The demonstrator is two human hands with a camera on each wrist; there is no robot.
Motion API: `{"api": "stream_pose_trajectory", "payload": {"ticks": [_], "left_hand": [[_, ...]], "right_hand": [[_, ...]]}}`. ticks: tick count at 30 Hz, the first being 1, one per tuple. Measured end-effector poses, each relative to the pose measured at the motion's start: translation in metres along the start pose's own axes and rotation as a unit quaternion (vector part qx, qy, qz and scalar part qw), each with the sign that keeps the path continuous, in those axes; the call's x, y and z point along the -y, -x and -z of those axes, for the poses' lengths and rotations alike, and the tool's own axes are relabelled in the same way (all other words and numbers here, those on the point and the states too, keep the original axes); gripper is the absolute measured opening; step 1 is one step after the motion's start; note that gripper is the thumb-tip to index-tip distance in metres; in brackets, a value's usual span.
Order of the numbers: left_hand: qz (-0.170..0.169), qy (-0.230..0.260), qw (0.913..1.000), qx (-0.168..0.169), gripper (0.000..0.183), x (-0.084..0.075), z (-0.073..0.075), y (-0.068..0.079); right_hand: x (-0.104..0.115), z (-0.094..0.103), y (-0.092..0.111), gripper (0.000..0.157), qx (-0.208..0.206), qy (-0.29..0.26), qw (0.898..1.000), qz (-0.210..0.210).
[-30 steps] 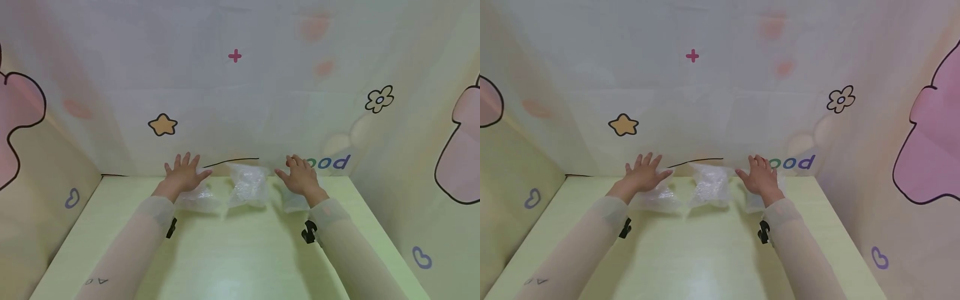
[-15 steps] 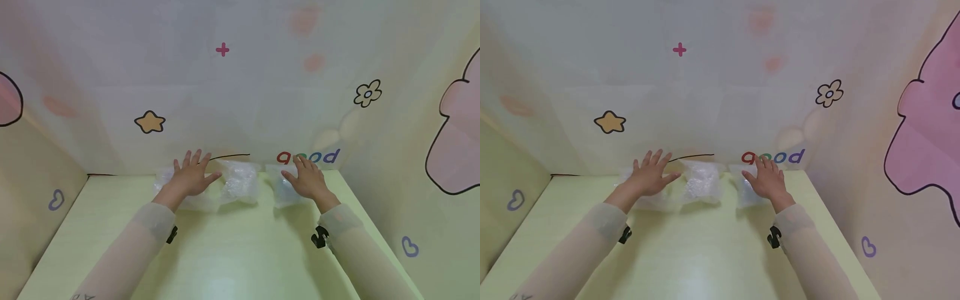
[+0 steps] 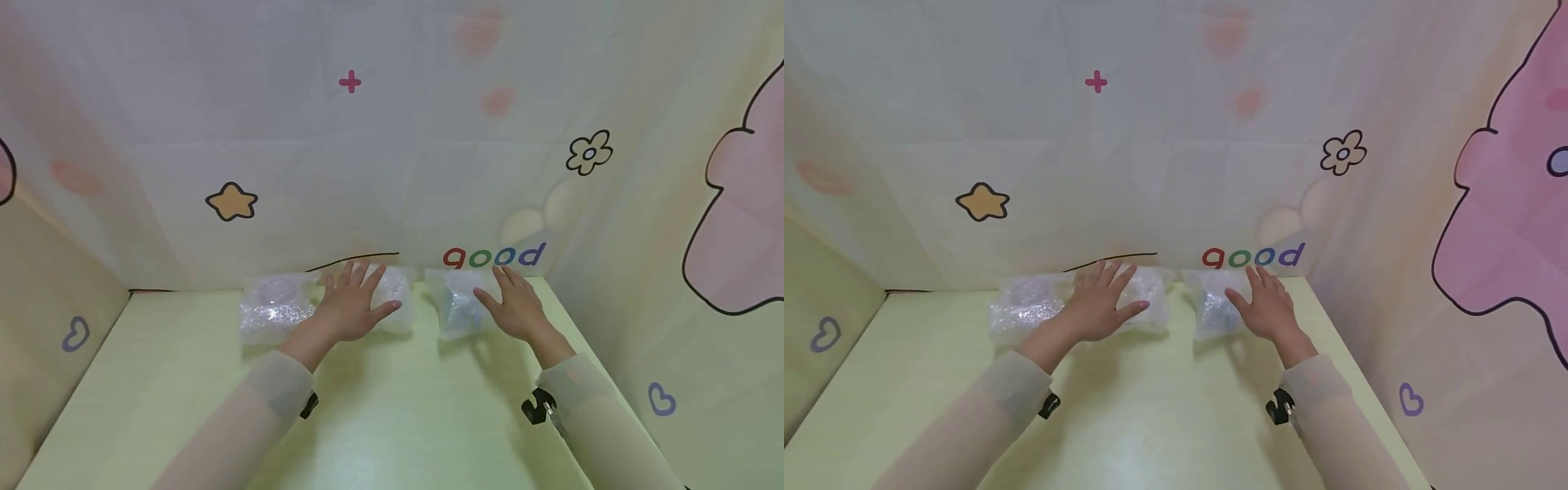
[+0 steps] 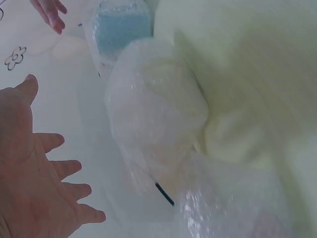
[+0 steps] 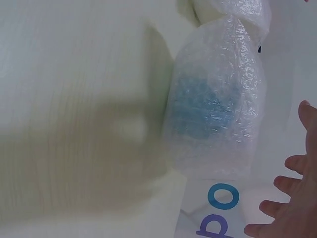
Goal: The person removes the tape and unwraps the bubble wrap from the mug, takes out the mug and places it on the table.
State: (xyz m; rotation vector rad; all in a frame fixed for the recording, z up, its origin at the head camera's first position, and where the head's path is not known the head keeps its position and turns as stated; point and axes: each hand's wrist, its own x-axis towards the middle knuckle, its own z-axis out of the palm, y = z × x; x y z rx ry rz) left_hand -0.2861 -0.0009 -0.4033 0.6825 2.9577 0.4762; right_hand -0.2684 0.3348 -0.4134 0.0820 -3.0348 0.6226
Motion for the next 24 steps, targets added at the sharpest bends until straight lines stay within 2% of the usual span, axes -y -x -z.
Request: {"api": "stream_pose_trajectory", "payload": {"ticks": [6,10,14,18,24], "left_hand": [[-0.037,0.042,0.9983,-0.017,0.083,-0.022,-0.015,-0.004],[-0.05,0.111,0.9924,-0.019,0.083,-0.037,-0.027,-0.008],[-0.056,0.195,0.9792,-0.009,0.084,-0.053,-0.037,-0.014],[-0.058,0.253,0.9657,0.011,0.086,-0.066,-0.047,-0.019],[-0.046,0.324,0.9445,0.029,0.09,-0.085,-0.068,-0.024]], "right_hand": [[-0.01,-0.005,0.005,0.081,0.001,-0.032,0.999,-0.014],[-0.014,-0.009,0.003,0.082,0.002,-0.063,0.998,-0.024],[-0.016,-0.01,0.0,0.083,0.013,-0.099,0.994,-0.043],[-0.019,-0.012,-0.004,0.085,0.022,-0.135,0.988,-0.072],[-0.023,-0.018,-0.01,0.086,0.02,-0.213,0.969,-0.122]]}}
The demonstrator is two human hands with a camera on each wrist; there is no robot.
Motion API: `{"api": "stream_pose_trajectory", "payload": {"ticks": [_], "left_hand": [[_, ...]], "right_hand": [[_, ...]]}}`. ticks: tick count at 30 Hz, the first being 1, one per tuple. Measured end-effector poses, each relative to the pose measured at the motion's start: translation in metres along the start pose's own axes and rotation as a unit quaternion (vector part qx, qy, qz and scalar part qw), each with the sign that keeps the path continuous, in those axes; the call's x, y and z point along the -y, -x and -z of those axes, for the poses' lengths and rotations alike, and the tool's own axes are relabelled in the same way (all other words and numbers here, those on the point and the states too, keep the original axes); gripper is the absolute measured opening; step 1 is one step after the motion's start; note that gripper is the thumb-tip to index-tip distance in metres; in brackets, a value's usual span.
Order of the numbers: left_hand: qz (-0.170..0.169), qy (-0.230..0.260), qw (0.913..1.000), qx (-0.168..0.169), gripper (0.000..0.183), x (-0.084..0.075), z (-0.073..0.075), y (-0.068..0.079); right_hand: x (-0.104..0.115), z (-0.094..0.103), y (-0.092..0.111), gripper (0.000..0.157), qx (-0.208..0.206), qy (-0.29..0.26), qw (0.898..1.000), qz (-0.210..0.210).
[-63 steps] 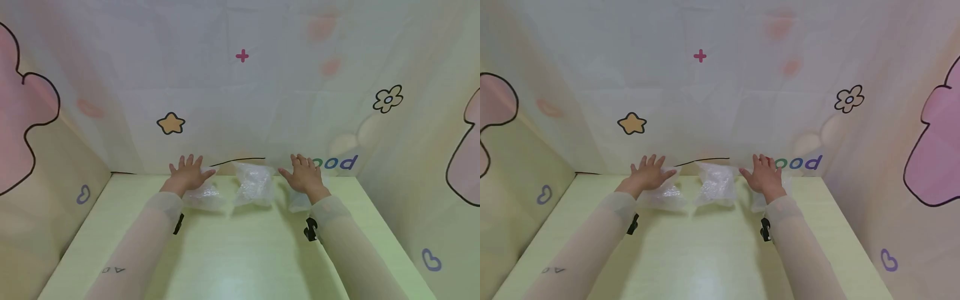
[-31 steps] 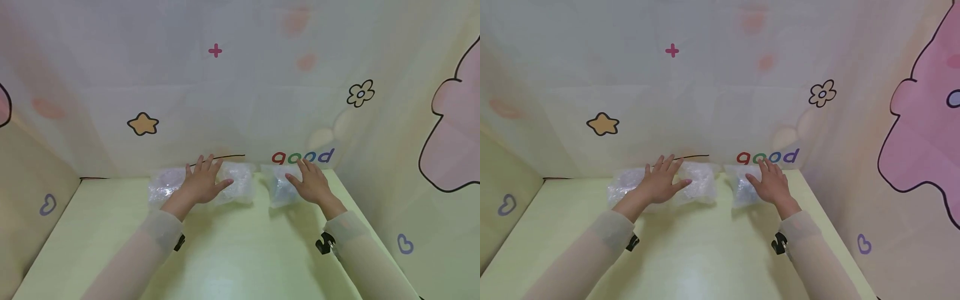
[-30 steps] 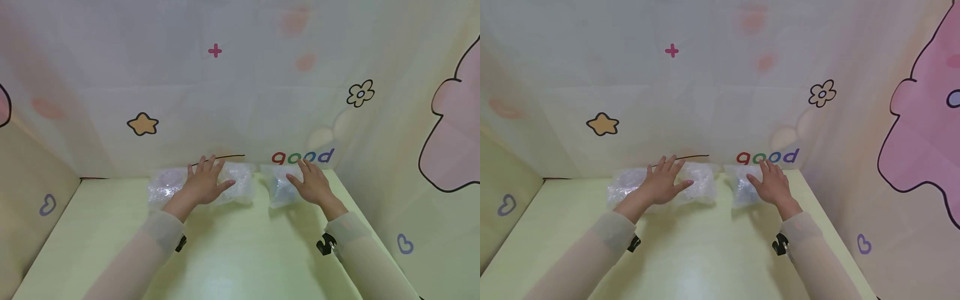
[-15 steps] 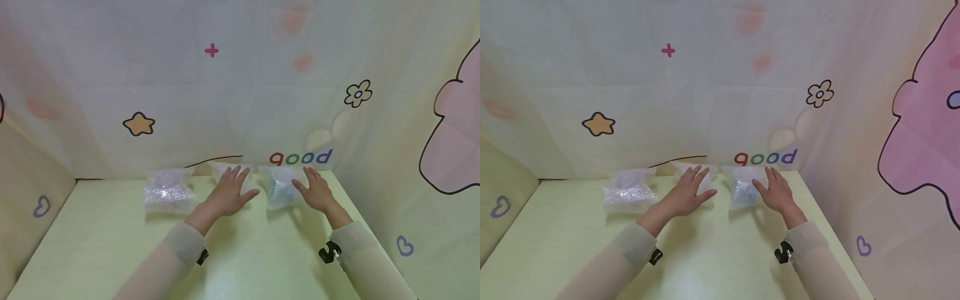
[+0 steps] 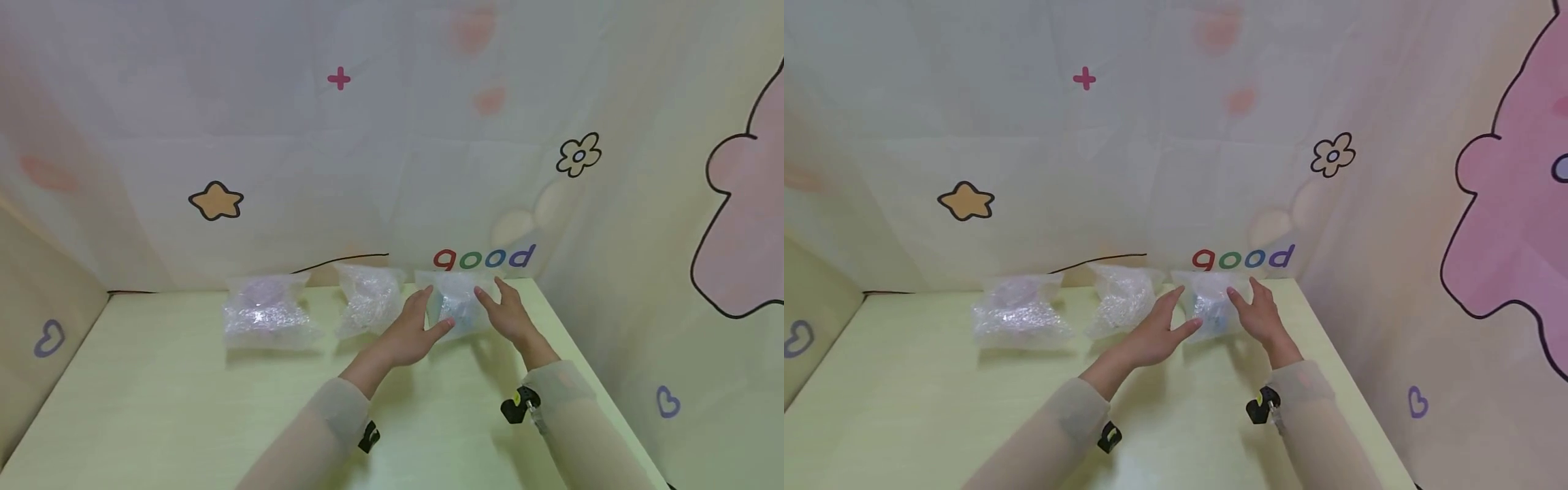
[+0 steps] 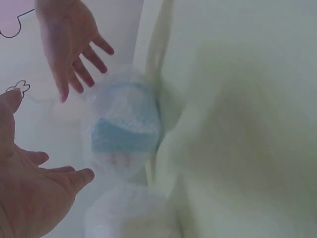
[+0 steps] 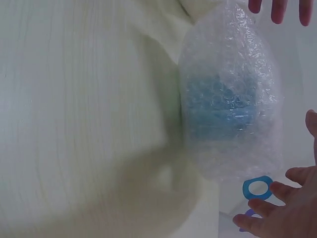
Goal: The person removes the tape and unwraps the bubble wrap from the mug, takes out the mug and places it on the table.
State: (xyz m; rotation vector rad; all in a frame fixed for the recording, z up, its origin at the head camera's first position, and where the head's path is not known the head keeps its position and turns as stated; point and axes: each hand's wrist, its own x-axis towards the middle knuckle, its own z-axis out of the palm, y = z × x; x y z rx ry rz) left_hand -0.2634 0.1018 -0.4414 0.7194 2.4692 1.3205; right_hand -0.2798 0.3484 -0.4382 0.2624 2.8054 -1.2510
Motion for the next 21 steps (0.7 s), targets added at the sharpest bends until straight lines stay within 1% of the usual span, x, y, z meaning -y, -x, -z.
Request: {"api": "stream_pose_trajectory", "payload": {"ticks": [2,5,9,11,14,16,21], "left_hand": [[0.001,0.009,0.9999,-0.01,0.091,0.003,-0.009,-0.004],[-0.001,0.012,0.9992,-0.039,0.09,0.008,-0.02,-0.01],[0.006,0.023,0.9963,-0.083,0.085,0.013,-0.03,-0.016],[0.016,0.036,0.9948,-0.094,0.084,0.016,-0.035,-0.018],[0.031,0.05,0.9933,-0.099,0.083,0.02,-0.043,-0.022],[0.041,0.054,0.993,-0.097,0.082,0.024,-0.049,-0.024],[0.055,0.068,0.9914,-0.098,0.082,0.028,-0.056,-0.031]], "right_hand": [[0.0,-0.003,-0.003,0.088,-0.005,-0.026,1.0,-0.012],[-0.003,-0.009,-0.009,0.09,-0.015,-0.051,0.998,-0.023],[-0.004,-0.018,-0.016,0.091,-0.025,-0.077,0.996,-0.03],[-0.006,-0.022,-0.018,0.092,-0.028,-0.083,0.996,-0.033],[-0.008,-0.026,-0.019,0.09,-0.029,-0.095,0.994,-0.04],[-0.01,-0.028,-0.019,0.089,-0.025,-0.107,0.993,-0.044],[-0.012,-0.032,-0.016,0.082,-0.017,-0.142,0.989,-0.032]]}}
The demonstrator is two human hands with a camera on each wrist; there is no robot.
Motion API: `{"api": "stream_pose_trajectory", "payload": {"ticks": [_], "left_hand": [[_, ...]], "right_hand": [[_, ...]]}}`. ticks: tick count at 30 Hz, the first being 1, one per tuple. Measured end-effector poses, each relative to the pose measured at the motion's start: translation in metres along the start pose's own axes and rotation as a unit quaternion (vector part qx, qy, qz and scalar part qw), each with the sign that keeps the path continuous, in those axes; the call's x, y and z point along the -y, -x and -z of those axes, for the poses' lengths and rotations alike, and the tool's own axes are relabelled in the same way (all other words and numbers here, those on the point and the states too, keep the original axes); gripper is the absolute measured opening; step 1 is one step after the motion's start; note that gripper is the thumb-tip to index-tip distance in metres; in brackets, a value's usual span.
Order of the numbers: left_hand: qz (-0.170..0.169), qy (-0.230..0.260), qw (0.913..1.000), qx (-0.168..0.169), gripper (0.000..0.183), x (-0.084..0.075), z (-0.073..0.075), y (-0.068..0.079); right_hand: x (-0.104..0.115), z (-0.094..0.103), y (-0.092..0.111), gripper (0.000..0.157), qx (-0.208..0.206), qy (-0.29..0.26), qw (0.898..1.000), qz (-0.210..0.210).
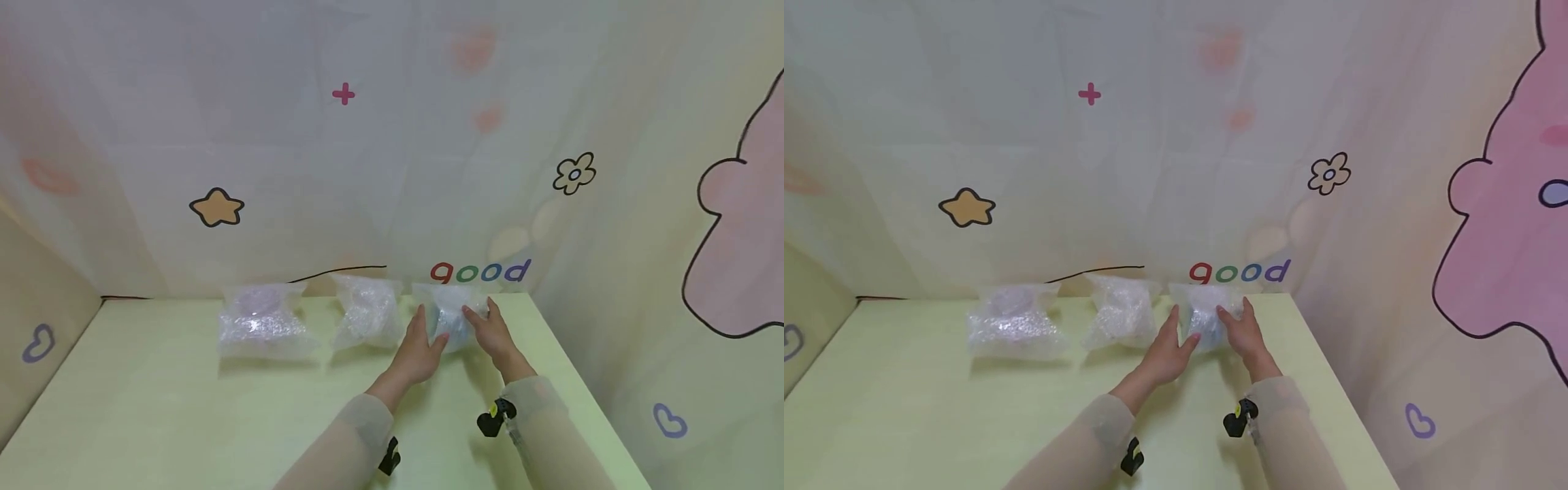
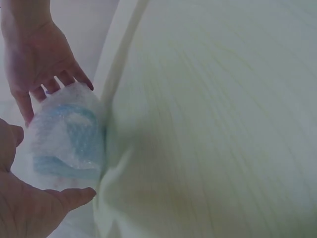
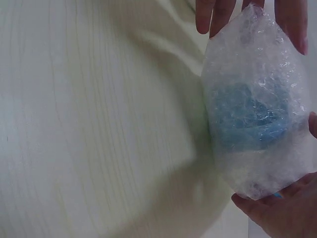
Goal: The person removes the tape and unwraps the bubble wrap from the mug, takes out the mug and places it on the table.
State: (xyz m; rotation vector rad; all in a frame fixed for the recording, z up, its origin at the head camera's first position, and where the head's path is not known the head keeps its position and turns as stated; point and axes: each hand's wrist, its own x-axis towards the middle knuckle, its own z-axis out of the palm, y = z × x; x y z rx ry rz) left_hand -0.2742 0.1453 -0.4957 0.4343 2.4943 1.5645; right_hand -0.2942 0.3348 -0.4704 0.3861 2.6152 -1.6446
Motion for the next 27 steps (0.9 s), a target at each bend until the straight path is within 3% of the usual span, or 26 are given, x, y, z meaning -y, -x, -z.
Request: {"api": "stream_pose_trajectory", "payload": {"ticks": [8,14,18,27], "left_hand": [[0.035,0.021,0.9991,0.01,0.083,-0.002,-0.005,-0.008],[0.069,0.002,0.9975,0.011,0.087,-0.005,-0.006,-0.014],[0.089,0.005,0.9959,0.012,0.091,-0.007,-0.004,-0.016],[0.084,0.037,0.9955,0.024,0.089,-0.01,0.001,-0.015]], "right_hand": [[-0.001,0.0,0.006,0.073,0.018,0.003,1.0,-0.008],[-0.004,0.002,0.009,0.069,0.035,0.0,0.999,-0.021],[-0.006,0.001,0.012,0.066,0.024,0.005,1.0,-0.009],[-0.005,0.001,0.025,0.061,-0.011,0.005,0.999,0.033]]}}
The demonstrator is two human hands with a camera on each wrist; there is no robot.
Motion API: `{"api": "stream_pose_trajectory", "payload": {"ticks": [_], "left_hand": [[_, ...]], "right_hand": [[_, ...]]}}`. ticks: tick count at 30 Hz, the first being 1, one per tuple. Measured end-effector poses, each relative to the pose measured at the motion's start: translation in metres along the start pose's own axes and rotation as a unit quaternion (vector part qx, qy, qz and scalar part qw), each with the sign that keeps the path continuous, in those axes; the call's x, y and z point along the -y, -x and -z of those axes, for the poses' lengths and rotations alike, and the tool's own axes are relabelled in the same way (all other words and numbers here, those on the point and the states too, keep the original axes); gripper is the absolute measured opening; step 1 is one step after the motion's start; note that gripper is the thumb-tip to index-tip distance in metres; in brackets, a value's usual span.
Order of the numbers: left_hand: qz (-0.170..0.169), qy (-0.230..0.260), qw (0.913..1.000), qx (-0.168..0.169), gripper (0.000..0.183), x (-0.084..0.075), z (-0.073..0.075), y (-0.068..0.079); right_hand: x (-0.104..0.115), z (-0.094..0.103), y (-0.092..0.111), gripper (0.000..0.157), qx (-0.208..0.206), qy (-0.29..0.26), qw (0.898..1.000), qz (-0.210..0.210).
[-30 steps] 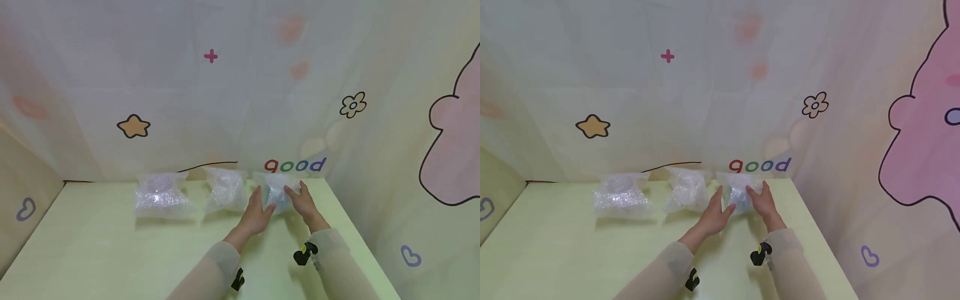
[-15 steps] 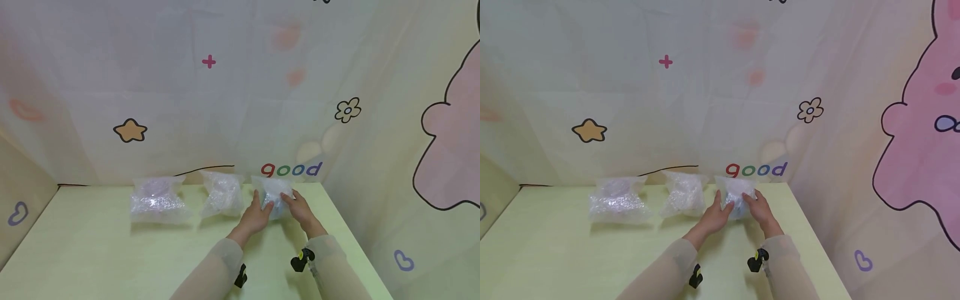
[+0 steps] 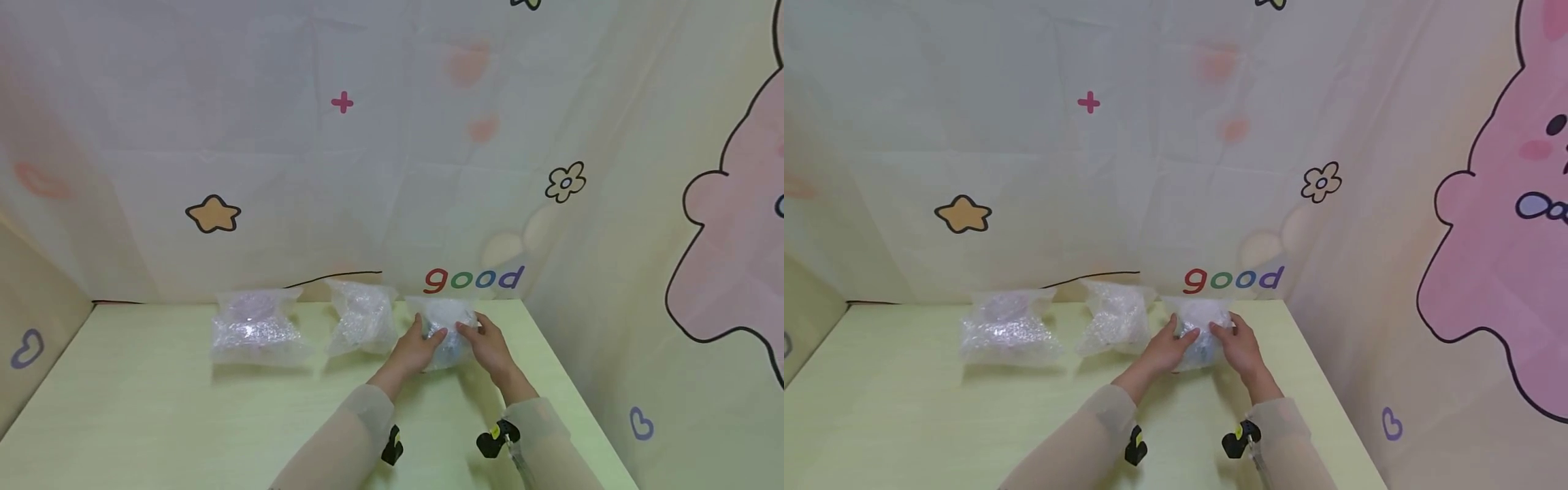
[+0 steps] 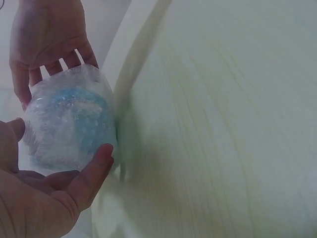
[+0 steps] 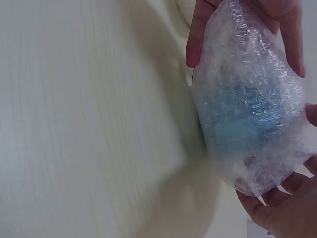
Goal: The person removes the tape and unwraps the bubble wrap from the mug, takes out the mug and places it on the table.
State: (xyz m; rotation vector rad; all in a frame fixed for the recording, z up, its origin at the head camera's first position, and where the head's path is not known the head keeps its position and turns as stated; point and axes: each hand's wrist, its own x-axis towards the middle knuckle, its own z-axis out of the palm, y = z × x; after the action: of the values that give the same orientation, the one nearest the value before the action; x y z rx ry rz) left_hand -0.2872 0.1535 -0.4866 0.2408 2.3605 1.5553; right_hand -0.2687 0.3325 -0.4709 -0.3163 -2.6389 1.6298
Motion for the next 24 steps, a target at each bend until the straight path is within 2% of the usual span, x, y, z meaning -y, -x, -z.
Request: {"api": "stream_pose_trajectory", "payload": {"ticks": [6,12,24], "left_hand": [[-0.013,-0.002,0.9999,0.005,0.088,-0.001,0.003,0.005],[-0.031,0.006,0.9995,0.004,0.088,-0.003,0.007,0.011],[-0.035,0.031,0.9989,0.001,0.092,0.0,0.018,0.047]], "right_hand": [[0.003,0.003,0.01,0.061,-0.017,0.0,1.0,0.0],[0.003,0.003,0.017,0.055,-0.053,-0.012,0.999,-0.009],[0.007,-0.001,0.057,0.053,-0.072,-0.043,0.996,-0.023]]}}
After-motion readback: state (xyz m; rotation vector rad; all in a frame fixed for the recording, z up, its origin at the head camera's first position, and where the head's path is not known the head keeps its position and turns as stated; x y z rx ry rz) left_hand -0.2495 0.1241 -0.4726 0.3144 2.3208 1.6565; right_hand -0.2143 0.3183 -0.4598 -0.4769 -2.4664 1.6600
